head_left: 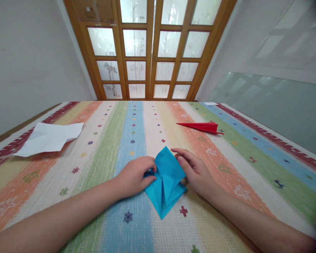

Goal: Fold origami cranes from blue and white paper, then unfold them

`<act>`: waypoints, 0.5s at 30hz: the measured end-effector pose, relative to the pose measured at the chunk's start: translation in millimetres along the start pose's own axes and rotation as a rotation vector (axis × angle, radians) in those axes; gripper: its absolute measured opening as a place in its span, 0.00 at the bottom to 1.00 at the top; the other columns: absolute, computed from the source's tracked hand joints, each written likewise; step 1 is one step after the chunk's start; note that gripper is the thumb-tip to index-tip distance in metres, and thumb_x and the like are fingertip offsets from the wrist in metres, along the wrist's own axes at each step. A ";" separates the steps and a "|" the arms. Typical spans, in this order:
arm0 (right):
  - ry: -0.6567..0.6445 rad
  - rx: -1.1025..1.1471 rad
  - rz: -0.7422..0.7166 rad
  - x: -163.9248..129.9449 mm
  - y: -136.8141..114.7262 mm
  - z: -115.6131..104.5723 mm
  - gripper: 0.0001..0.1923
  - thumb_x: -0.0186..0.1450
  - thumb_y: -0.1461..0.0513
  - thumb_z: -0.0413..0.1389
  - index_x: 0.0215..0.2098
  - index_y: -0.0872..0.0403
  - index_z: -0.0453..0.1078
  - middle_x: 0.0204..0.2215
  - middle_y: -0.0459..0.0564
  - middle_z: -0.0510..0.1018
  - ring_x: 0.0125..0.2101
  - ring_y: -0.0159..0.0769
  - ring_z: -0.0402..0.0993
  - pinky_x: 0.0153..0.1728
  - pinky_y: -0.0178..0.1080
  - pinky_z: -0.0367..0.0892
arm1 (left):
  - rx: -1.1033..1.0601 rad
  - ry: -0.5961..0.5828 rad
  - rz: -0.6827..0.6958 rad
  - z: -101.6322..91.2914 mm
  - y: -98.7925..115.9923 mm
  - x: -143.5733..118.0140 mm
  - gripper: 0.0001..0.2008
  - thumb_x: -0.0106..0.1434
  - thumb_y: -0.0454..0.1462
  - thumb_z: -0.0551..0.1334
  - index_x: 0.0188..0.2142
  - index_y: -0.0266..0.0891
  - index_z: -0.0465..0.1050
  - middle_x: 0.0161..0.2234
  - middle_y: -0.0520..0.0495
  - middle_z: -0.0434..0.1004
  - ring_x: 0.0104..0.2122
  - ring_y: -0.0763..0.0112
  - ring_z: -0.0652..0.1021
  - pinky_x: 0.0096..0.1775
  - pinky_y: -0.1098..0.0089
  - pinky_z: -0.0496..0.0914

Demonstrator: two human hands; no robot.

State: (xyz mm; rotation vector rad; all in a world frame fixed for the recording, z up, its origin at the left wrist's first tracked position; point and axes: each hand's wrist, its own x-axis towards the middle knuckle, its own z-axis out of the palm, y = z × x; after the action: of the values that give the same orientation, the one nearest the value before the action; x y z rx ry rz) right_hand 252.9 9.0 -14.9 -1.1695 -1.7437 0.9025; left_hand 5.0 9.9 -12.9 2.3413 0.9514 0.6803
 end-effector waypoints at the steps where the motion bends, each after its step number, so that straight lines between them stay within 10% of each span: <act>1: 0.017 0.050 0.014 1.6 2.4 -5.1 0.16 0.73 0.52 0.49 0.52 0.50 0.71 0.36 0.50 0.76 0.34 0.37 0.72 0.33 0.39 0.66 | 0.002 -0.004 -0.001 -0.1 0.3 0.0 0.07 0.63 0.33 0.65 0.39 0.42 0.68 0.42 0.49 0.75 0.42 0.65 0.74 0.45 0.65 0.67; 6: -0.306 0.233 0.101 19.0 6.4 -40.6 0.13 0.70 0.56 0.55 0.51 0.51 0.67 0.31 0.45 0.73 0.29 0.32 0.69 0.29 0.35 0.64 | 0.014 -0.018 0.010 0.7 -1.1 -1.6 0.07 0.63 0.33 0.65 0.39 0.42 0.69 0.47 0.46 0.75 0.47 0.62 0.74 0.49 0.61 0.68; 10: -0.685 0.241 0.180 27.1 3.6 -61.7 0.30 0.66 0.59 0.60 0.64 0.49 0.56 0.35 0.46 0.73 0.33 0.34 0.73 0.32 0.36 0.67 | 0.023 -0.018 0.006 1.2 -2.6 -2.5 0.07 0.63 0.33 0.65 0.40 0.42 0.69 0.49 0.46 0.74 0.50 0.61 0.74 0.52 0.61 0.68; 15: -0.761 0.003 0.139 23.0 -0.9 -57.1 0.39 0.63 0.61 0.62 0.69 0.47 0.53 0.39 0.48 0.75 0.36 0.35 0.75 0.35 0.36 0.71 | 0.036 -0.033 0.020 0.7 -3.0 -2.3 0.06 0.64 0.34 0.64 0.41 0.43 0.73 0.54 0.45 0.72 0.52 0.61 0.74 0.53 0.60 0.69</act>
State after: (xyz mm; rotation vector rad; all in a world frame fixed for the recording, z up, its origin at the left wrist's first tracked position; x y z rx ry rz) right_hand 299.5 36.9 14.2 -1.0158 -2.2564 1.5770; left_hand 2.5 9.8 -15.9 2.3892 0.9348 0.6348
